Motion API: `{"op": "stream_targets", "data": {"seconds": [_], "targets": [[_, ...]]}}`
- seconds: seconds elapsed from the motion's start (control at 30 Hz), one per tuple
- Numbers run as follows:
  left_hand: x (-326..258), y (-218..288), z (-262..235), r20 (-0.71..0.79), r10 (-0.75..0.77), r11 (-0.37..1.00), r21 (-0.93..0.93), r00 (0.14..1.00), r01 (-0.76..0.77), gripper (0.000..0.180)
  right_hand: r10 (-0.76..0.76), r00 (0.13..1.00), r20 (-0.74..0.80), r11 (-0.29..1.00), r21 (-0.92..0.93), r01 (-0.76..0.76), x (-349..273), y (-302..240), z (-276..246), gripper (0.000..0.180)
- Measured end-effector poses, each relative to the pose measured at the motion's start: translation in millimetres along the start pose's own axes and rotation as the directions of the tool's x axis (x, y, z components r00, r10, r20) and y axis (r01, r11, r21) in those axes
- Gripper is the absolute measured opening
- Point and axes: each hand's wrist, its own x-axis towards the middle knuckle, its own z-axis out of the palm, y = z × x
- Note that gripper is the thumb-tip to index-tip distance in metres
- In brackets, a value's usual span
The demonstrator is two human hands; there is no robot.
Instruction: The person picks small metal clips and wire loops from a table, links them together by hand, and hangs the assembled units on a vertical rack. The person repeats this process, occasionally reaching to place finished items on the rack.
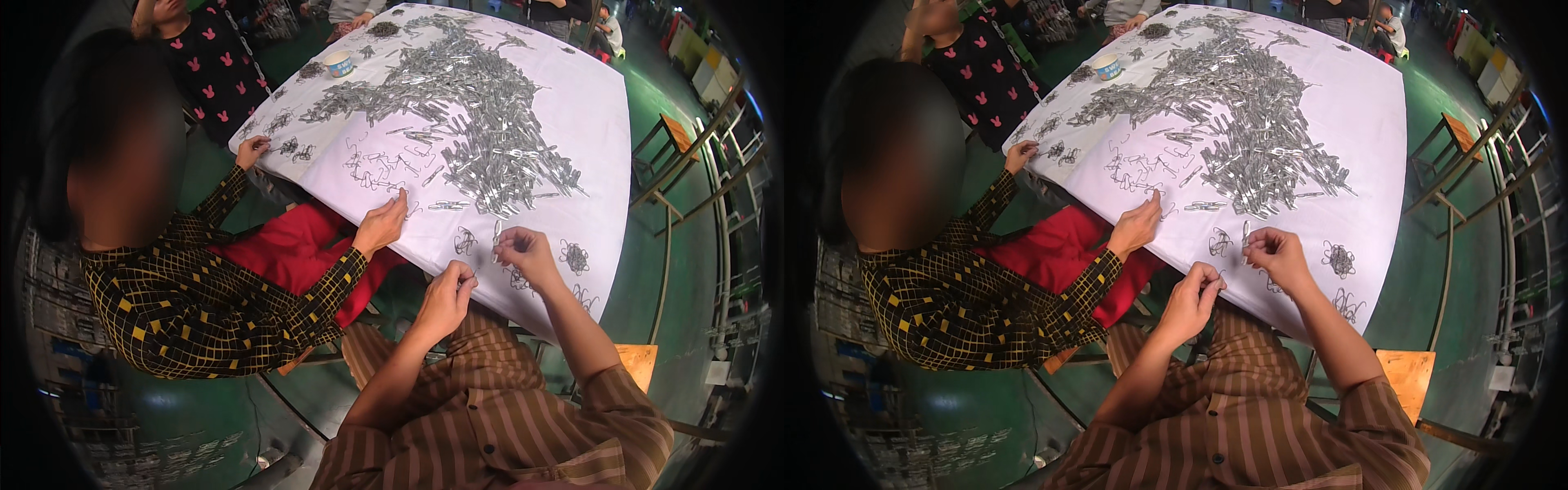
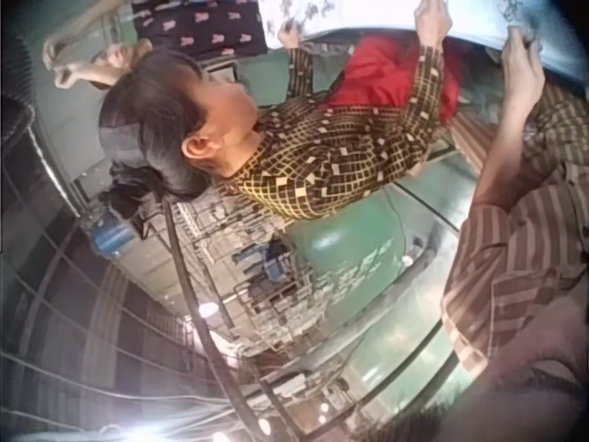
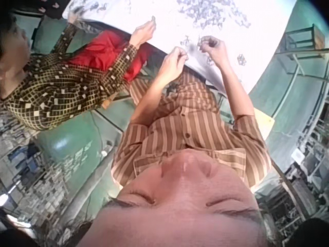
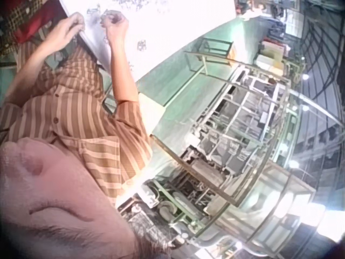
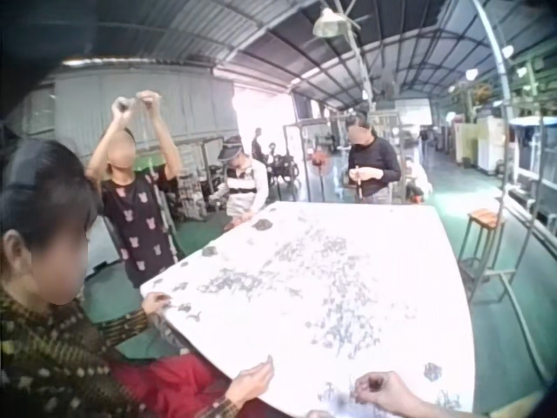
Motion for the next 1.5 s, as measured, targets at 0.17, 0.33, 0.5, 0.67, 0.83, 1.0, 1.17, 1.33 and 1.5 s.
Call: {"op": "stream_targets", "data": {"seconds": [0.17,0.33,0.5,0.67,0.83,1.0,1.17,1.33,1.5], "targets": [[-2.7,-3.6,5.4,-0.018,0.063,0.998,0.007,0.998,-0.062,0.016,-0.006,1.0,-0.002,0.996,0.085,0.006,-22.0,3.2,23.0,0.016],[-7.1,-10.5,9.0,-0.023,0.103,0.987,0.128,0.994,-0.1,0.016,-0.072,0.997,-0.021,0.997,-0.006,0.072,-32.0,6.8,29.4,0.015],[0.9,-11.4,-7.9,0.113,-0.1,0.994,-0.034,0.989,0.104,0.01,-0.223,0.967,-0.12,0.955,-0.228,0.191,-38.8,13.3,34.0,0.012],[41.0,-39.1,-7.1,-0.09,0.129,0.939,0.333,0.988,-0.092,0.009,-0.241,0.958,-0.155,0.945,-0.261,0.196,-45.4,9.3,35.2,0.01],[69.9,-55.2,13.6,0.01,0.19,0.748,0.646,0.982,-0.151,0.007,-0.255,0.952,-0.171,0.94,-0.276,0.202,-50.9,2.0,37.3,0.01],[80.6,-46.4,15.1,0.14,0.253,0.626,0.731,0.957,-0.273,0.006,-0.258,0.949,-0.182,0.942,-0.265,0.205,-52.6,4.8,35.2,0.01],[90.4,-51.1,8.5,0.083,0.248,0.71,0.662,0.965,-0.239,0.005,-0.231,0.958,-0.173,0.948,-0.263,0.181,-54.7,0.1,37.2,0.01],[97.4,-53.5,-14.9,-0.04,-0.056,0.976,0.208,0.998,0.063,0.009,-0.233,0.958,-0.165,0.951,-0.244,0.189,-57.2,1.6,38.3,0.012],[95.2,-59.6,-29.3,-0.027,-0.129,0.992,-0.003,0.991,0.129,0.011,-0.218,0.963,-0.158,0.959,-0.218,0.181,-55.7,4.5,42.5,0.012]]}}
